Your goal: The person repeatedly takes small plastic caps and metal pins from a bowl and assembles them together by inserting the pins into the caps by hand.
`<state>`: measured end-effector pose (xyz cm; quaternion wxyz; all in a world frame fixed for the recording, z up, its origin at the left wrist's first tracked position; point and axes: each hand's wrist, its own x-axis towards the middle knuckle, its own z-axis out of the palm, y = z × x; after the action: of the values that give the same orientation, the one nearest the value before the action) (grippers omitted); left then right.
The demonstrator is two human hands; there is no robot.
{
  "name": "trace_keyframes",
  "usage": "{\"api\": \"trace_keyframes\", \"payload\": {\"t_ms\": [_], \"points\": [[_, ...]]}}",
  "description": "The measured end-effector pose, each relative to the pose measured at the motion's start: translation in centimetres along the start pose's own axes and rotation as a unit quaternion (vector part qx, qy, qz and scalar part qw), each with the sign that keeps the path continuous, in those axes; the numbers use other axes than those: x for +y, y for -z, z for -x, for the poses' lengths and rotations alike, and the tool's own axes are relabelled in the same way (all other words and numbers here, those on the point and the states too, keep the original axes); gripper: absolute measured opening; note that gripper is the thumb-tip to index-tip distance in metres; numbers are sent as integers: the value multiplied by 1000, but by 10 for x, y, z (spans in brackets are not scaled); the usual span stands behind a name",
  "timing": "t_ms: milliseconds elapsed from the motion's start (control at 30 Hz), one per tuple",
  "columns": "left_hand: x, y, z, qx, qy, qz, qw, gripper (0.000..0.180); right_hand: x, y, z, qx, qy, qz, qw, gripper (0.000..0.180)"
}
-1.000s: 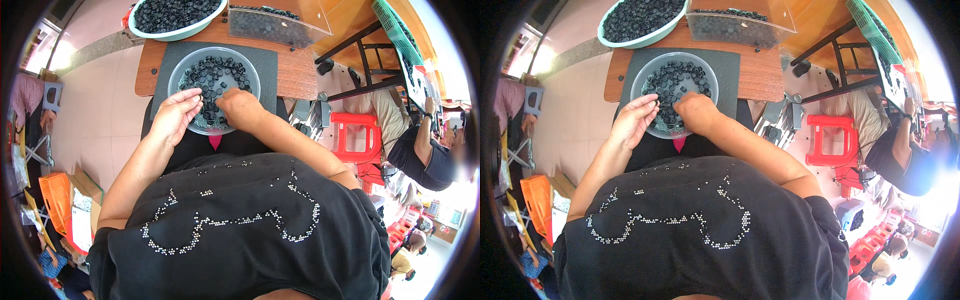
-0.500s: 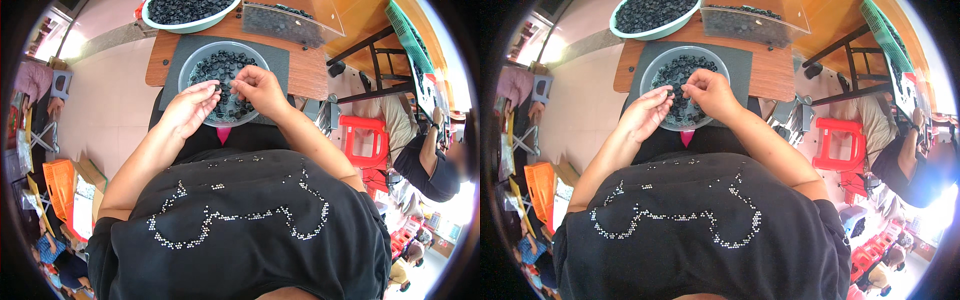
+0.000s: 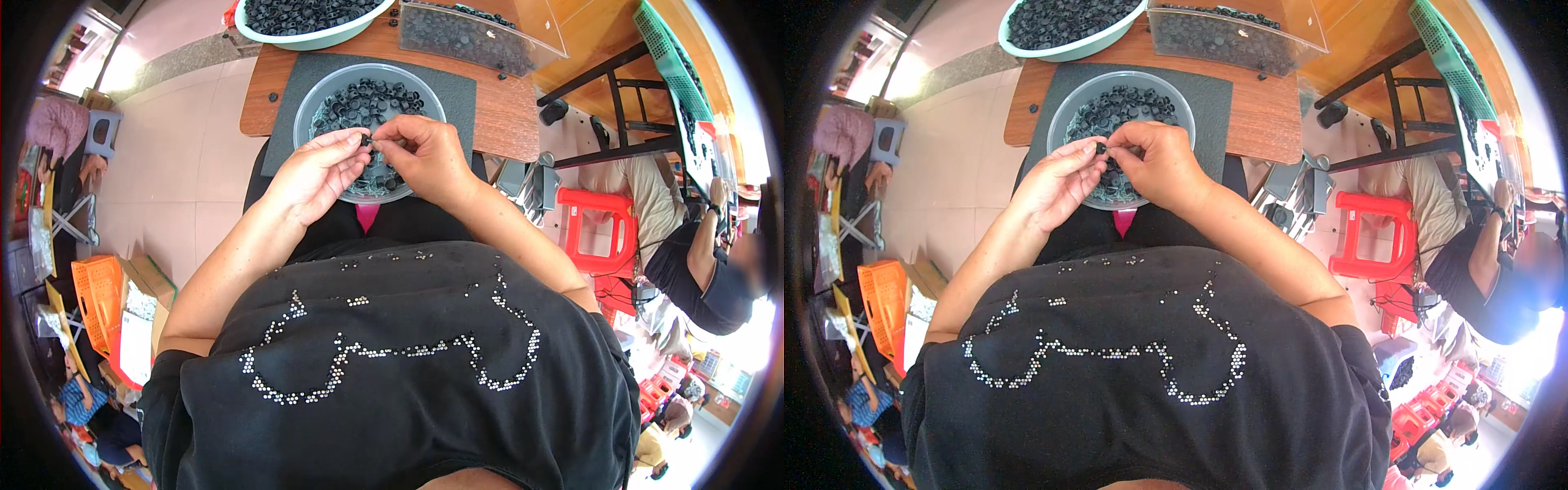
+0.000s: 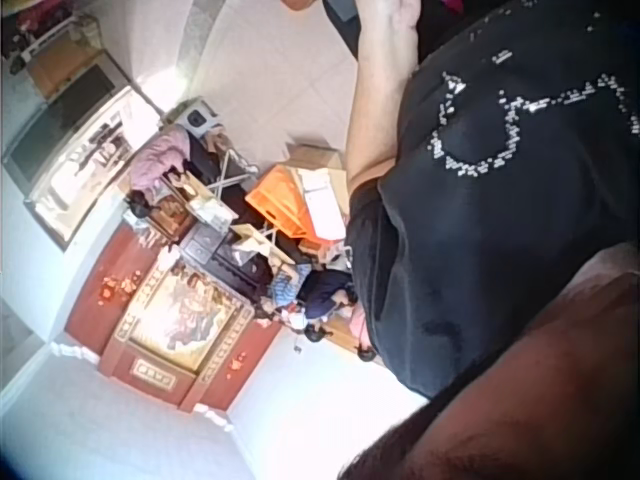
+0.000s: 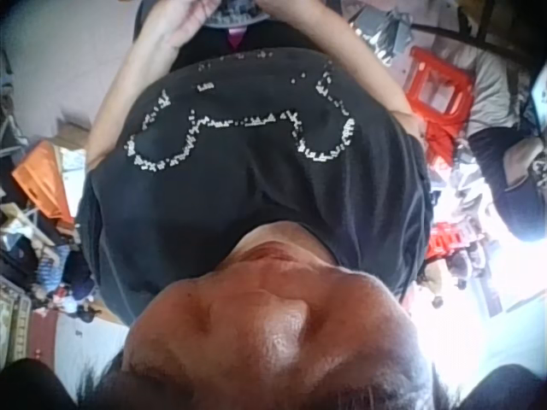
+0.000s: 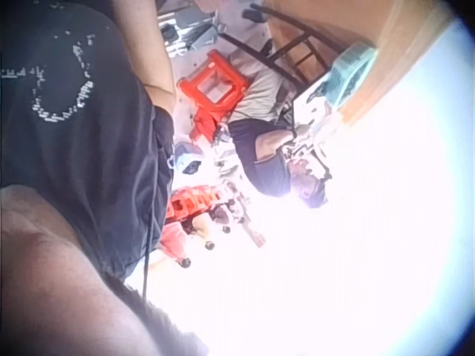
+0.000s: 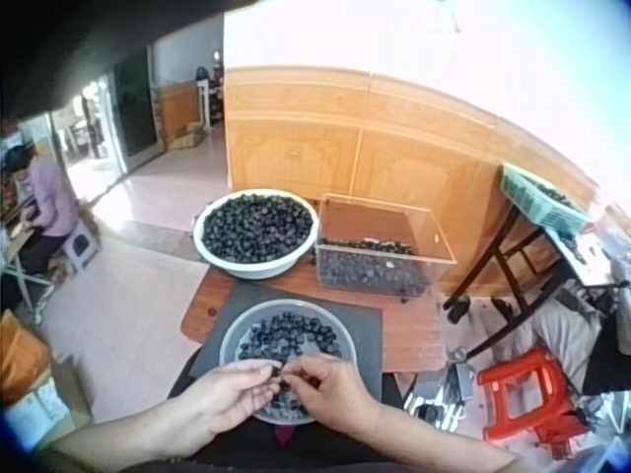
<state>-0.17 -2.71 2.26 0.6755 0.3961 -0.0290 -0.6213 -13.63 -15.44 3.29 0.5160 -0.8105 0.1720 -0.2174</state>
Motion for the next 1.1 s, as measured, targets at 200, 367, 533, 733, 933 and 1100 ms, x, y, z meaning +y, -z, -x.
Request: {"api": "trace_keyframes", "payload": {"t_ms": [200,367,533,733,933,1100], "points": [[-2,0,0,3,-5,-23,1000,21,0,0,0,18,50,23,998,5],[-4,-1,1,5,-1,-42,999,20,-1,0,0,20,68,44,997,5],[-5,2,-1,-12,12,-30,999,20,0,-2,1,6,55,18,998,4],[-8,4,0,-52,36,22,998,21,3,-4,1,1,32,-50,998,5],[-13,-9,7,-9,12,-69,998,25,12,-9,2,1,27,-57,998,7],[-10,-5,6,-17,4,-21,1000,27,7,-9,3,5,75,-21,997,14]]}}
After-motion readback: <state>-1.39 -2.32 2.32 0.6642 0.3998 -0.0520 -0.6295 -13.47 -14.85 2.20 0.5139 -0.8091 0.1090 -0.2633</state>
